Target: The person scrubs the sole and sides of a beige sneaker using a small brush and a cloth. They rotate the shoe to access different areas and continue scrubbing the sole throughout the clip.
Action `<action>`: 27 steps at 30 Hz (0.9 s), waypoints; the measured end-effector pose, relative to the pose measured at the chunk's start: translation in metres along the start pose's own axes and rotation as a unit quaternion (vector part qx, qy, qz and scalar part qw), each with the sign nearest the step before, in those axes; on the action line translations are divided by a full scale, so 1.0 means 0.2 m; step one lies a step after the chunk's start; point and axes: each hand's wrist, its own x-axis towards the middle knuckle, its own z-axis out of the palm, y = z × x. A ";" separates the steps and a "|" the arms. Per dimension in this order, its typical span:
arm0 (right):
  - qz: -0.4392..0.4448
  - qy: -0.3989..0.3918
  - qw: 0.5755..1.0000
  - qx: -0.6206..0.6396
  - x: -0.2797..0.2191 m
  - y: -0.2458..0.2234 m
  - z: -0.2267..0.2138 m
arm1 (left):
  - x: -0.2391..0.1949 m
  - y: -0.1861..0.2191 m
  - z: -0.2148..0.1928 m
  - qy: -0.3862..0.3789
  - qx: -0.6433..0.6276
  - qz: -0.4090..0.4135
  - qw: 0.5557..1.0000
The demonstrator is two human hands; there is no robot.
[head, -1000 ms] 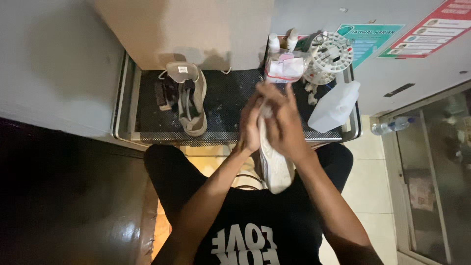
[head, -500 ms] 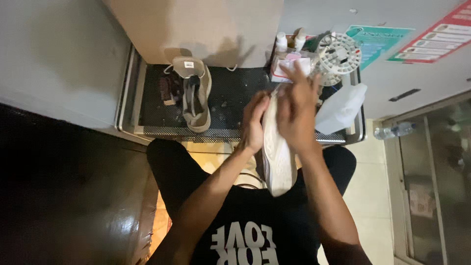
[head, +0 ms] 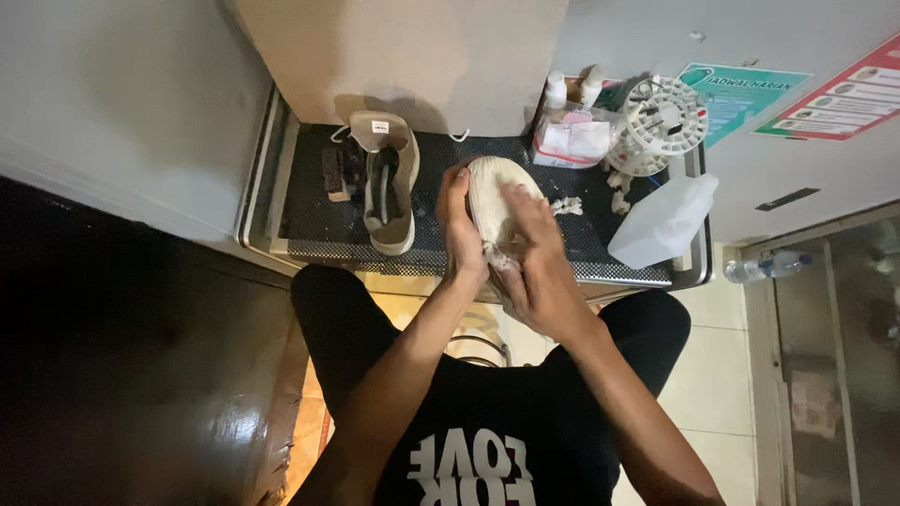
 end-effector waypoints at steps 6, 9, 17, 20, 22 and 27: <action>0.017 0.112 0.968 -0.223 -0.07 0.07 0.00 | -0.12 0.08 0.07 -0.127 0.014 0.046 0.991; 0.083 0.074 0.957 -0.267 -0.02 0.00 -0.03 | -0.09 0.22 0.06 -0.099 0.028 0.104 0.989; 0.143 0.230 0.954 -0.130 0.01 0.14 0.00 | -0.13 0.29 0.13 0.065 -0.052 0.129 0.988; 0.120 0.283 0.945 -0.113 0.06 0.37 -0.06 | -0.10 0.16 0.09 0.078 -0.096 0.083 0.989; 0.107 0.317 0.938 -0.090 0.10 0.43 -0.10 | -0.12 0.12 0.06 0.074 -0.133 0.054 0.987; 0.056 0.561 0.826 -0.001 0.22 0.43 -0.12 | -0.13 0.15 0.05 0.023 -0.306 -0.051 0.950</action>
